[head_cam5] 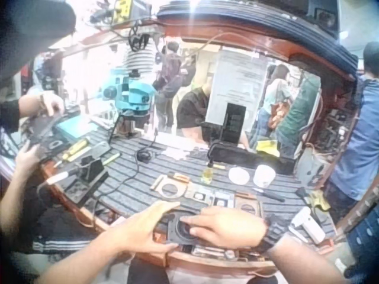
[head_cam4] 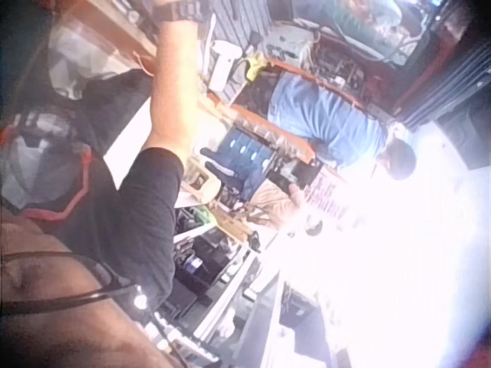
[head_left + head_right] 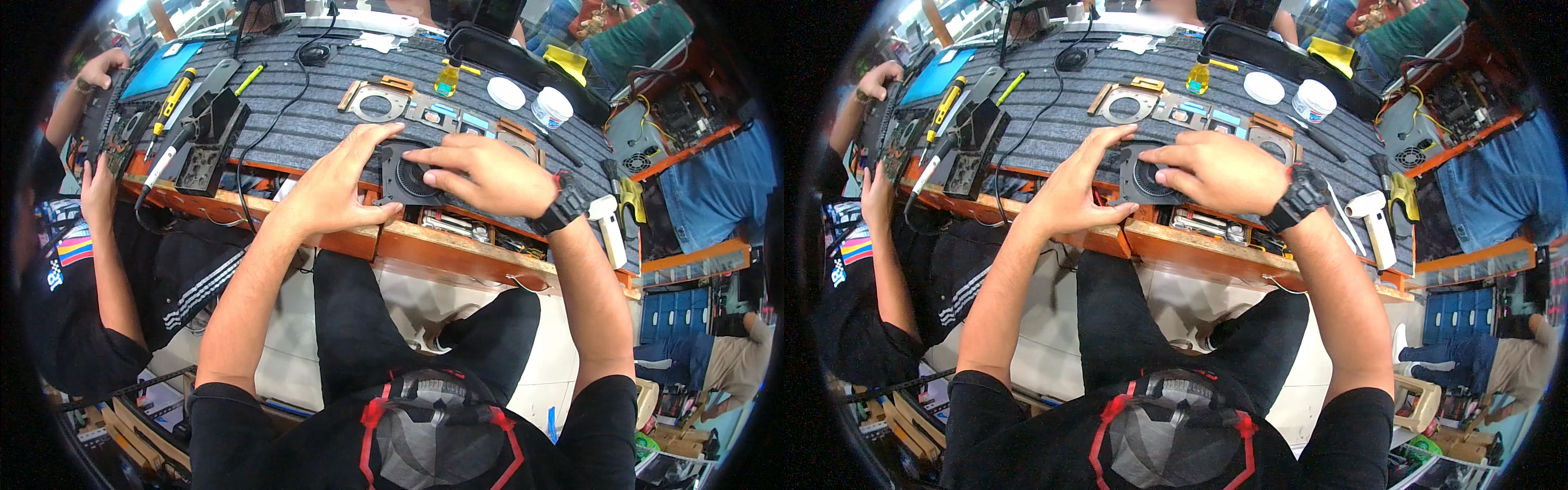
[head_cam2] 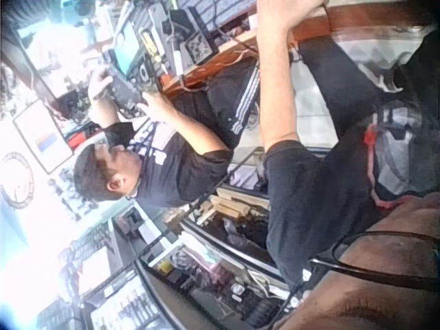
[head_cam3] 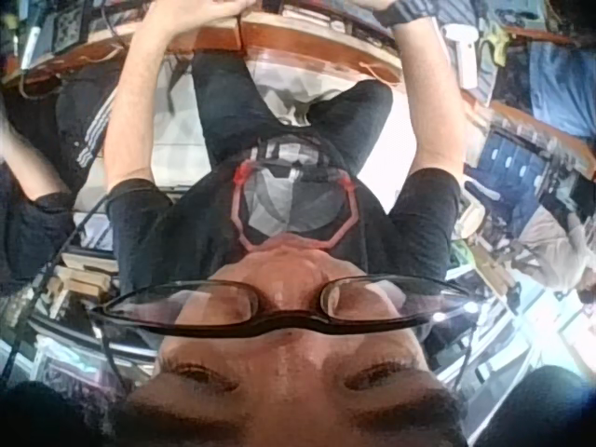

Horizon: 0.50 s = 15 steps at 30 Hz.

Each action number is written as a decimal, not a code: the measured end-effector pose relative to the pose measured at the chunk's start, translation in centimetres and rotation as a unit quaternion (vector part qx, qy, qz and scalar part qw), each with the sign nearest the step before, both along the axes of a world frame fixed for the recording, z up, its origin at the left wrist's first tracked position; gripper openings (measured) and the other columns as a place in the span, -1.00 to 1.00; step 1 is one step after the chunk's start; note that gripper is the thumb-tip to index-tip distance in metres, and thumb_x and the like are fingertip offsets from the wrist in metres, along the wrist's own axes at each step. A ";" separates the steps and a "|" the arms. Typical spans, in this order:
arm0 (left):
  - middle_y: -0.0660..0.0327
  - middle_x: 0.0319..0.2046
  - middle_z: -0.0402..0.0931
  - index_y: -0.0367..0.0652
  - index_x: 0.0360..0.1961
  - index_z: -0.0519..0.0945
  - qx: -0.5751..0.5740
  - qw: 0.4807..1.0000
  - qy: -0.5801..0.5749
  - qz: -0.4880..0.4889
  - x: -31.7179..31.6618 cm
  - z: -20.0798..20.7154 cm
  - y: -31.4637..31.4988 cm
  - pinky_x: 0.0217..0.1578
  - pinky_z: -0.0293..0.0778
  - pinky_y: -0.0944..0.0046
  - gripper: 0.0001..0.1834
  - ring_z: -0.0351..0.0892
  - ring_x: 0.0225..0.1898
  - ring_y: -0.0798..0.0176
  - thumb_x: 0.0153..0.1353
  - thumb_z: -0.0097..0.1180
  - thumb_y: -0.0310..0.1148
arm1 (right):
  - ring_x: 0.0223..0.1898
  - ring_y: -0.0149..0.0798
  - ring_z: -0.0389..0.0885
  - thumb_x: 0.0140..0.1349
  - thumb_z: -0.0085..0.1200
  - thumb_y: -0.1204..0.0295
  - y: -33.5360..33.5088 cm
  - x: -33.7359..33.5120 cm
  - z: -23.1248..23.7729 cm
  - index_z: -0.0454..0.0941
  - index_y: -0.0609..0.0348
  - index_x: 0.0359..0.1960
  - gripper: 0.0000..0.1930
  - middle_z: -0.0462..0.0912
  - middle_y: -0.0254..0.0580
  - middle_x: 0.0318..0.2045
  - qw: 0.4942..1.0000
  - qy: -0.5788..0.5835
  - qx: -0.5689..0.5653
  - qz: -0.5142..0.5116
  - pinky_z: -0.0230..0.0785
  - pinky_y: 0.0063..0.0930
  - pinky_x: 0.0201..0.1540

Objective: The person cleans a small circular fan component using a brush, a hairdryer, and a cloth. They then place the fan on a workbench and apply lubricant to a motor assembly using a small bottle.

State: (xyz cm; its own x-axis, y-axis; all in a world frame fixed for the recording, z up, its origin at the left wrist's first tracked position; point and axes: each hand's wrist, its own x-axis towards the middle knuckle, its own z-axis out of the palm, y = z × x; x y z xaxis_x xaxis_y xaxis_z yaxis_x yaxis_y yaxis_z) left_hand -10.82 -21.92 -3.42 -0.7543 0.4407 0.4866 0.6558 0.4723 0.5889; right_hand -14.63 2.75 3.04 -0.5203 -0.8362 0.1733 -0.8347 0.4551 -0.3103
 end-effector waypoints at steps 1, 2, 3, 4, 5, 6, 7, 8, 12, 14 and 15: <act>-0.01 0.20 0.37 -0.12 0.38 0.23 0.000 1.000 0.004 0.001 -0.2 -0.3 -0.1 0.30 0.28 0.07 -0.01 0.38 0.26 -0.07 -0.14 0.44 -0.36 | -0.25 0.07 0.62 0.37 0.03 0.20 -0.1 -0.1 -0.2 0.69 0.15 -0.11 -0.69 0.62 -0.02 -0.39 1.000 0.009 0.014 -0.010 0.46 -0.10 -0.12; -0.01 0.20 0.36 -0.13 0.38 0.23 -0.005 1.000 -0.004 0.004 -0.4 -0.5 -0.2 0.30 0.28 0.08 -0.01 0.38 0.26 -0.08 -0.14 0.44 -0.36 | -0.27 0.07 0.62 0.37 0.03 0.18 -0.1 -0.3 -0.4 0.70 0.17 -0.17 -0.68 0.61 -0.03 -0.41 0.999 0.019 0.027 -0.020 0.46 -0.09 -0.14; -0.02 0.21 0.36 -0.13 0.37 0.23 -0.011 1.000 -0.011 0.006 -0.5 -0.5 -0.2 0.30 0.28 0.08 -0.01 0.38 0.26 -0.08 -0.14 0.44 -0.36 | -0.29 0.07 0.62 0.37 0.02 0.17 -0.1 -0.4 -0.4 0.72 0.18 -0.23 -0.65 0.61 -0.03 -0.43 0.998 0.028 0.041 -0.030 0.47 -0.08 -0.17; -0.02 0.21 0.36 -0.13 0.37 0.23 -0.016 1.000 -0.019 0.011 -0.5 -0.6 -0.3 0.30 0.28 0.08 -0.01 0.38 0.26 -0.08 -0.14 0.43 -0.37 | -0.34 0.06 0.63 0.38 0.01 0.14 -0.2 -0.3 0.6 0.70 0.22 -0.43 -0.59 0.60 -0.06 -0.49 0.990 0.048 0.114 -0.062 0.47 -0.06 -0.24; -0.02 0.21 0.36 -0.13 0.37 0.24 -0.014 1.000 -0.012 0.015 -0.5 -0.8 -0.3 0.30 0.29 0.08 -0.02 0.38 0.26 -0.09 -0.14 0.43 -0.37 | -0.34 0.05 0.63 0.38 0.01 0.14 -0.2 -0.5 0.8 0.69 0.23 -0.47 -0.58 0.60 -0.06 -0.49 0.993 0.031 0.093 -0.064 0.47 -0.06 -0.25; -0.02 0.22 0.36 -0.12 0.37 0.24 -0.011 1.000 -0.005 0.018 -0.5 -0.9 -0.4 0.29 0.30 0.07 -0.02 0.38 0.26 -0.09 -0.14 0.43 -0.37 | -0.33 0.05 0.63 0.38 0.01 0.15 -0.2 -0.7 0.8 0.67 0.23 -0.50 -0.57 0.59 -0.06 -0.50 0.995 0.014 0.071 -0.066 0.48 -0.06 -0.25; -0.02 0.22 0.35 -0.12 0.37 0.24 -0.008 1.000 0.003 0.019 -0.6 -0.9 -0.4 0.29 0.30 0.07 -0.02 0.37 0.26 -0.09 -0.14 0.43 -0.37 | -0.33 0.05 0.63 0.38 0.01 0.15 0.0 -0.9 0.9 0.66 0.24 -0.53 -0.56 0.59 -0.06 -0.50 0.996 -0.002 0.051 -0.071 0.48 -0.06 -0.26; -0.02 0.22 0.36 -0.11 0.37 0.24 -0.010 1.000 -0.001 0.020 -0.6 -0.8 -0.3 0.28 0.31 0.07 -0.02 0.38 0.26 -0.10 -0.14 0.43 -0.37 | -0.31 0.04 0.63 0.38 0.02 0.17 0.1 -1.0 0.5 0.66 0.21 -0.46 -0.62 0.60 -0.08 -0.47 0.996 0.006 0.049 -0.074 0.48 -0.10 -0.24; -0.02 0.21 0.37 -0.09 0.37 0.24 -0.018 1.000 -0.007 0.024 -0.4 -0.4 -0.1 0.27 0.33 0.05 -0.02 0.38 0.25 -0.11 -0.14 0.44 -0.36 | -0.22 0.02 0.65 0.35 0.04 0.19 -0.5 -0.6 -1.0 0.66 0.08 -0.13 -0.72 0.65 -0.10 -0.35 0.998 0.004 -0.047 -0.037 0.48 -0.17 -0.14; -0.02 0.20 0.37 -0.09 0.37 0.24 -0.024 0.999 -0.010 0.027 -0.4 -0.4 -0.2 0.26 0.34 0.05 -0.02 0.38 0.25 -0.11 -0.14 0.44 -0.36 | -0.22 0.01 0.65 0.35 0.05 0.19 -0.5 -0.5 -1.2 0.68 0.10 -0.18 -0.72 0.65 -0.09 -0.35 0.999 0.008 -0.005 -0.050 0.49 -0.16 -0.16; -0.02 0.20 0.37 -0.09 0.37 0.24 -0.027 0.999 -0.014 0.027 -0.4 -0.4 -0.2 0.26 0.34 0.05 -0.01 0.39 0.25 -0.11 -0.14 0.44 -0.36 | -0.22 0.01 0.65 0.35 0.05 0.20 -0.5 -0.4 -1.2 0.69 0.11 -0.21 -0.72 0.66 -0.08 -0.35 0.998 0.011 0.015 -0.056 0.49 -0.16 -0.17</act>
